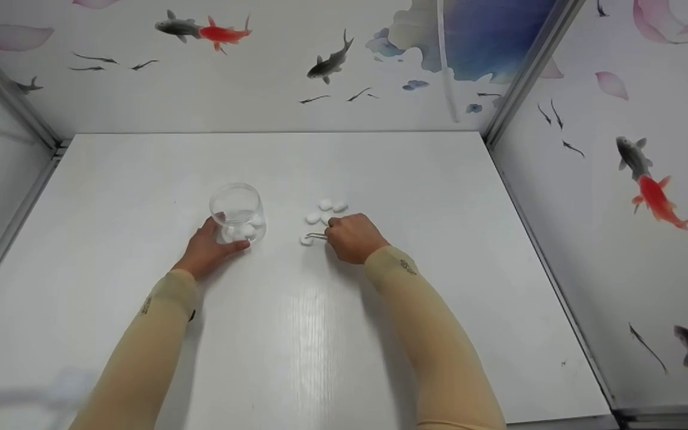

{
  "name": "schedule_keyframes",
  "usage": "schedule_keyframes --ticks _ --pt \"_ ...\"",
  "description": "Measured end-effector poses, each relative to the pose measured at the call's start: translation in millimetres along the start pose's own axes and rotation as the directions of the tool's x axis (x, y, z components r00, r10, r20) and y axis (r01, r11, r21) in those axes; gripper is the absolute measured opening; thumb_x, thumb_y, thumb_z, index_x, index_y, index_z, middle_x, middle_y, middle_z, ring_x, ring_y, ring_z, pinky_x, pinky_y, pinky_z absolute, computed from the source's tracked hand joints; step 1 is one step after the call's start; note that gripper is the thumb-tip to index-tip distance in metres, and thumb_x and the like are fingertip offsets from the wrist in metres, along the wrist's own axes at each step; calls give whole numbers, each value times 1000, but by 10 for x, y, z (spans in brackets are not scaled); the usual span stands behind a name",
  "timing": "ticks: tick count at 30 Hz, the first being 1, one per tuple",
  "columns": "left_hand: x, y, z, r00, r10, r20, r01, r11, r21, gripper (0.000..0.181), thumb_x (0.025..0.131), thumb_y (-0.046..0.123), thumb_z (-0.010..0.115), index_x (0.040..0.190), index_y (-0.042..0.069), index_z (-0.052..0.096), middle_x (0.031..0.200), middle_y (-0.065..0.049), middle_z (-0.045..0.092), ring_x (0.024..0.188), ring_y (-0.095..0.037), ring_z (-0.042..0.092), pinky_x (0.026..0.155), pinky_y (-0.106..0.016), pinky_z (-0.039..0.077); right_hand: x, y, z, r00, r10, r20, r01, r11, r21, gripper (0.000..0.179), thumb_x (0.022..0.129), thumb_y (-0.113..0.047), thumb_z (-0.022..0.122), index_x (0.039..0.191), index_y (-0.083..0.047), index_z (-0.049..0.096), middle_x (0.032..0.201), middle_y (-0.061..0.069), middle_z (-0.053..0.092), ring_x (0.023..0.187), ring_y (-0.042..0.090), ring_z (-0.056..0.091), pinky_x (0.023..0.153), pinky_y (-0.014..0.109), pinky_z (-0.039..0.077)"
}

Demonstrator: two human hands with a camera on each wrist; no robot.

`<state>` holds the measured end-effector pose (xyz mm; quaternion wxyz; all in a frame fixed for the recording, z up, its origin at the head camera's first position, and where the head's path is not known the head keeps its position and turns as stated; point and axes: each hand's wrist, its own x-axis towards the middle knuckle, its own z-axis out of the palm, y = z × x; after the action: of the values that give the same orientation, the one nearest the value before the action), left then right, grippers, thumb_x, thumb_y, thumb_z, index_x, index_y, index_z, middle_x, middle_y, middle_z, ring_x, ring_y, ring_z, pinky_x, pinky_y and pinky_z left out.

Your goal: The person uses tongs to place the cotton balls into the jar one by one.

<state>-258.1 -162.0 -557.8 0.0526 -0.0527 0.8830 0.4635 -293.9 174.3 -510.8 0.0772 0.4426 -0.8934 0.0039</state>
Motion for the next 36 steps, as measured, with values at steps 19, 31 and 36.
schedule_keyframes --ticks 19,31,36 --pt "15 14 -17 1000 -15 1 15 1000 11 106 79 45 84 158 10 23 159 -10 32 149 -26 21 123 -33 -1 -13 106 -73 994 40 -101 -34 998 55 11 88 -4 69 81 -9 76 70 2 60 53 16 53 48 34 51" --pt "27 -29 13 1000 -25 6 25 999 28 107 78 47 84 158 12 22 159 -9 32 148 -27 22 123 -38 2 55 111 -194 992 27 -121 -22 999 43 11 90 -6 68 84 -8 76 74 4 65 57 17 59 52 35 56" --pt "25 -10 9 1000 -18 2 18 999 37 106 79 46 84 158 10 23 159 -11 32 148 -28 23 124 -38 2 136 116 -254 989 12 -148 -7 999 35 12 89 -4 67 83 -8 76 72 4 64 55 17 57 50 34 55"
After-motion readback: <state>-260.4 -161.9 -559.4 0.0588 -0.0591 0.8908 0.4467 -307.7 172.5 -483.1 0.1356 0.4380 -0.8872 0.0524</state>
